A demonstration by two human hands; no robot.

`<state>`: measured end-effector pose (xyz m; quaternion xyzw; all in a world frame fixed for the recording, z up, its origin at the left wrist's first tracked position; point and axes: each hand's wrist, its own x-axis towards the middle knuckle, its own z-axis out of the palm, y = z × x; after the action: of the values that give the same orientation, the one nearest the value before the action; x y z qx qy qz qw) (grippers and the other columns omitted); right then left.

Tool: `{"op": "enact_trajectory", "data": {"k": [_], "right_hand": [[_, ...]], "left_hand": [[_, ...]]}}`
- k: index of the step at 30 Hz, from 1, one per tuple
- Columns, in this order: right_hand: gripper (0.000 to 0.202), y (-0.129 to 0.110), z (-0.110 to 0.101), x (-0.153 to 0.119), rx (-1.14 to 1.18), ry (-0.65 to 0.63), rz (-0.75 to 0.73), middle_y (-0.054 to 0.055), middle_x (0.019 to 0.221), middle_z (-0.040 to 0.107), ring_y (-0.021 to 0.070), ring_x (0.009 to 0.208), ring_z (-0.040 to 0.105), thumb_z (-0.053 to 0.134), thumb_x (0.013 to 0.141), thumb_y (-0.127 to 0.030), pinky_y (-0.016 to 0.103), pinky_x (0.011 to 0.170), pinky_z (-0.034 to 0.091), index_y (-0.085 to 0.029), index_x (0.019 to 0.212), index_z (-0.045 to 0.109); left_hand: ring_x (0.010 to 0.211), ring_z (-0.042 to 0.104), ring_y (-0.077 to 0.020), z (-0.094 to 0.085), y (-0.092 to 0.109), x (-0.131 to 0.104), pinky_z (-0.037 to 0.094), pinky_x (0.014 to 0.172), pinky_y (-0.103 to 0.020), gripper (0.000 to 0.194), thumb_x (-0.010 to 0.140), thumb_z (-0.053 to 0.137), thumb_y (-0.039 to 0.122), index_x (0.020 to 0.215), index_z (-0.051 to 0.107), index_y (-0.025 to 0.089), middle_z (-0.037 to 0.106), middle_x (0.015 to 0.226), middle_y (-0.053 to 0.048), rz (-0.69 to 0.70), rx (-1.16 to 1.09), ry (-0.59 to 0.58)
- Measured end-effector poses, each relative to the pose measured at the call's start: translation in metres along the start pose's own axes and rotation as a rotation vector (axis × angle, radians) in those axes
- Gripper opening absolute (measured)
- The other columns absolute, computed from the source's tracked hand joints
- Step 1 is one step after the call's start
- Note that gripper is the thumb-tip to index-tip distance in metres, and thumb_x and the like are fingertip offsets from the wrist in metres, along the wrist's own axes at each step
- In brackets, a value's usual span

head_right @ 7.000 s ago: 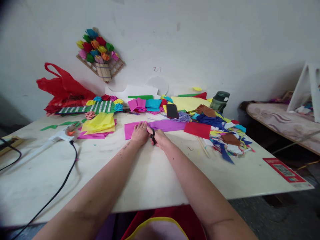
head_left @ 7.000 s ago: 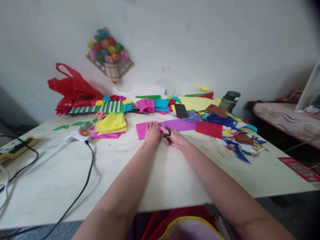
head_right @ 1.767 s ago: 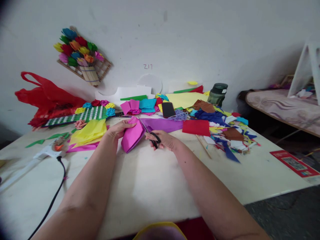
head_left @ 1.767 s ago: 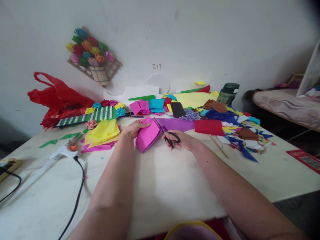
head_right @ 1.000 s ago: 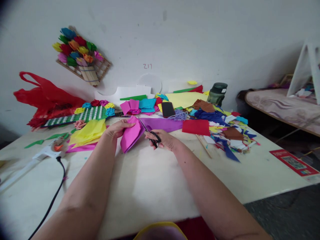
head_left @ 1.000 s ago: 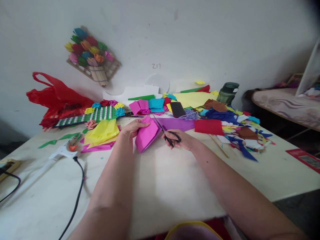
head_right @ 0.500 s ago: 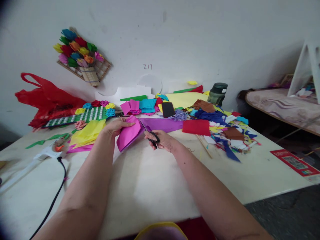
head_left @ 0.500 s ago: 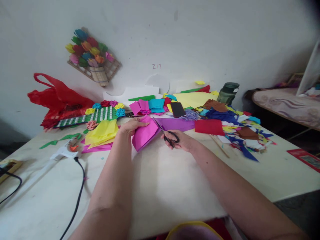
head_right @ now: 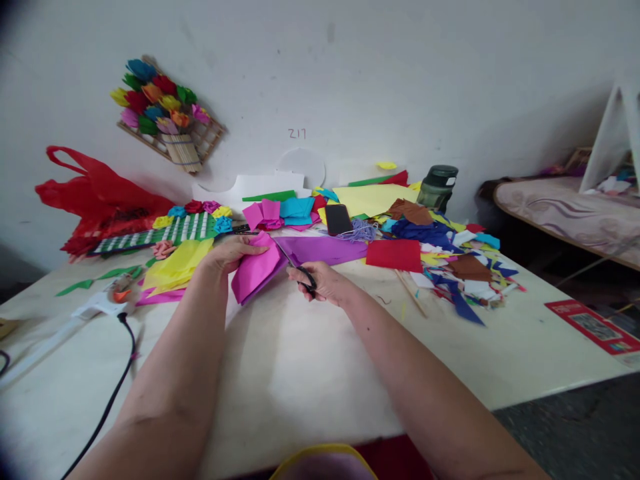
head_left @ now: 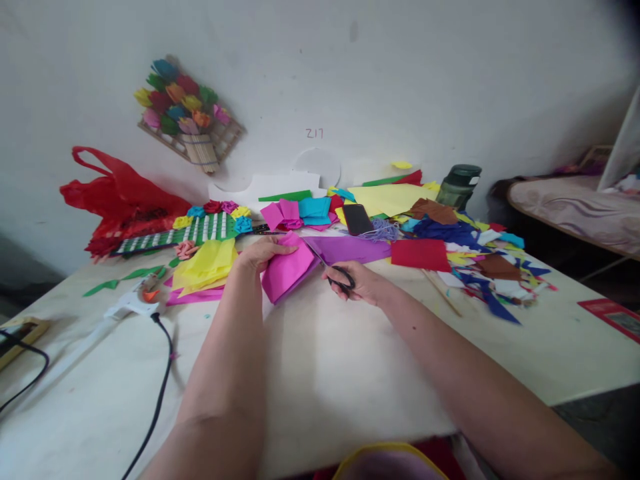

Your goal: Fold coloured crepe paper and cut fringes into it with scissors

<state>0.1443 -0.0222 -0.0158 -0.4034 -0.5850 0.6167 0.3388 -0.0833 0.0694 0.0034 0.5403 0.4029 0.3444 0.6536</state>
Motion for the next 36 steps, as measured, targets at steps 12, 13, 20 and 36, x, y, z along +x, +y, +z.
{"op": "enact_trajectory", "data": {"k": [12,13,20,36], "right_hand": [[0.037,0.012,0.005,0.007,0.044,-0.037,0.041,-0.003,0.054,0.051,0.0050,0.038,0.047,0.055,0.076,-0.050,0.013,0.024,0.022,-0.014,0.083,0.053],[0.038,0.012,0.004,0.007,0.068,-0.061,0.051,-0.003,0.055,0.052,0.0055,0.038,0.048,0.055,0.076,-0.051,0.013,0.025,0.023,-0.014,0.084,0.053],[0.050,0.011,-0.002,0.007,0.100,-0.108,0.094,-0.001,0.055,0.055,0.0076,0.040,0.051,0.051,0.072,-0.062,0.013,0.025,0.023,-0.014,0.086,0.052],[0.053,-0.003,-0.019,-0.004,-0.018,-0.202,0.138,0.000,0.051,0.055,0.0092,0.039,0.052,0.049,0.072,-0.064,0.015,0.027,0.022,-0.012,0.084,0.055]], "left_hand": [[0.074,0.065,-0.0188,-0.007,-0.008,-0.001,0.053,0.071,-0.027,0.047,0.052,0.078,0.018,0.097,0.066,0.016,0.069,0.085,-0.006,-0.051,0.000,-0.046],[0.075,0.065,-0.0185,-0.006,-0.008,-0.001,0.053,0.070,-0.027,0.048,0.052,0.078,0.017,0.098,0.066,0.016,0.069,0.085,-0.006,-0.049,-0.004,-0.053],[0.076,0.065,-0.0178,-0.001,-0.010,-0.001,0.052,0.075,-0.027,0.049,0.051,0.078,0.013,0.098,0.065,0.016,0.069,0.086,-0.005,-0.039,-0.017,-0.070],[0.073,0.065,-0.0180,-0.005,-0.013,0.002,0.053,0.069,-0.026,0.044,0.052,0.078,0.013,0.094,0.066,0.014,0.069,0.083,-0.006,-0.016,-0.012,-0.063]]}}
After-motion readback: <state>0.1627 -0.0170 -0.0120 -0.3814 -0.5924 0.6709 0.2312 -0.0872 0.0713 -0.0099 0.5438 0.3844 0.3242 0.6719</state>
